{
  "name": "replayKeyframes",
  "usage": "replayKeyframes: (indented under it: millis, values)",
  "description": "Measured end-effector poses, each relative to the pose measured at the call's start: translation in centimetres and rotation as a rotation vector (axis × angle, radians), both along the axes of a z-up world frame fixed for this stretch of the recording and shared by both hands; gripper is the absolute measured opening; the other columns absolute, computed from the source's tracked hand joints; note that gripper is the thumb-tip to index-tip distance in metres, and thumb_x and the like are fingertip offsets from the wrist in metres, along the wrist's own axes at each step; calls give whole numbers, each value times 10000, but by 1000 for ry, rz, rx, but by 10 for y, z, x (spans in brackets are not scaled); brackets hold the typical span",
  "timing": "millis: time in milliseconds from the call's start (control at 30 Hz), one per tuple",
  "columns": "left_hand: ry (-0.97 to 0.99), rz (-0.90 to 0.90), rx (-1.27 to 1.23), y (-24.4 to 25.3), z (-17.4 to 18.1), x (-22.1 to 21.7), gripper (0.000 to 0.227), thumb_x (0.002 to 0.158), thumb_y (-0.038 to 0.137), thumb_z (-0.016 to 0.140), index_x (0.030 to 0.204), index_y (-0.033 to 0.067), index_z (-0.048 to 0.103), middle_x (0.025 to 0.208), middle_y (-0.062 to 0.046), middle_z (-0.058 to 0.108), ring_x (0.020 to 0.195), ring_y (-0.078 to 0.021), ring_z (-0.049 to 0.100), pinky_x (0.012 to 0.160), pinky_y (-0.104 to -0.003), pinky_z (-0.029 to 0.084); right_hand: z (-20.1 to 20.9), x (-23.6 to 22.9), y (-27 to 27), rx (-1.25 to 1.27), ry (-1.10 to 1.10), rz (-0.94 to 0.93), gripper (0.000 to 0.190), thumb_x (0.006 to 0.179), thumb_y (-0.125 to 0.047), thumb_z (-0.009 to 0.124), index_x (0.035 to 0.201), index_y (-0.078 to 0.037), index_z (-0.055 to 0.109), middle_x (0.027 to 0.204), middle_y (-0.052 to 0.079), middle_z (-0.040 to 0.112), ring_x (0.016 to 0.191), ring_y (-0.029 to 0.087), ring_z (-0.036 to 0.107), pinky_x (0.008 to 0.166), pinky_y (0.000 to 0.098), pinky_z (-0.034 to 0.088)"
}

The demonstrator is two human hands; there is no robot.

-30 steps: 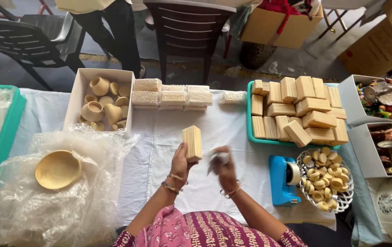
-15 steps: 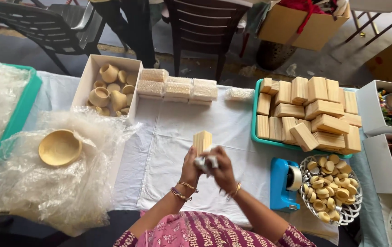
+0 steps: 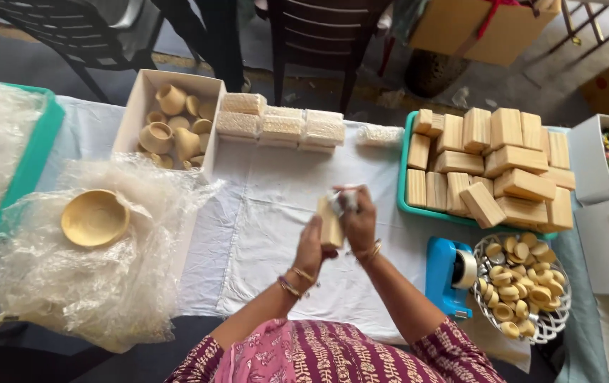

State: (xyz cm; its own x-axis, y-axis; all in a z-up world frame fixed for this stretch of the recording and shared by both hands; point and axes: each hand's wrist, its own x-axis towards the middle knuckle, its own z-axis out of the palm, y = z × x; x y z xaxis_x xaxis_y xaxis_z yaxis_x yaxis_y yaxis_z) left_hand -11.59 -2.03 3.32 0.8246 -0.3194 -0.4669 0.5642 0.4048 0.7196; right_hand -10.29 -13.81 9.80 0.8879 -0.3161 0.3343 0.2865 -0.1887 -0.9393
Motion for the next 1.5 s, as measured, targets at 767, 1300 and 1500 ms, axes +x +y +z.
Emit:
replayKeyframes:
  millis: [767, 1300, 1500]
  values:
    - [-42, -168, -171, -13, -57, 21, 583, 1012, 581, 453, 1315, 87, 522, 1108, -59, 668, 930, -129, 700, 762, -287, 617, -22, -17, 10, 25, -80, -44, 131, 1021, -65, 599, 1113, -6, 673, 1057, 33, 583, 930, 119, 577, 811, 255, 511]
    - [-51, 24, -77, 11, 4, 49, 746, 924, 719, 423, 1109, 34, 655, 904, -54, 663, 796, -151, 672, 696, -300, 570, -11, -35, 28, -362, -209, 147, 117, 931, 5, 648, 1023, -49, 602, 890, 106, 610, 840, 204, 621, 751, 357, 515]
    - [-157, -53, 62, 1, -8, 34, 699, 1011, 669, 422, 999, 30, 704, 863, -18, 649, 748, -78, 584, 668, -257, 511, -18, 5, 6, -250, -54, -53, 129, 951, 33, 592, 1058, -40, 595, 890, 96, 616, 771, 196, 637, 676, 318, 542]
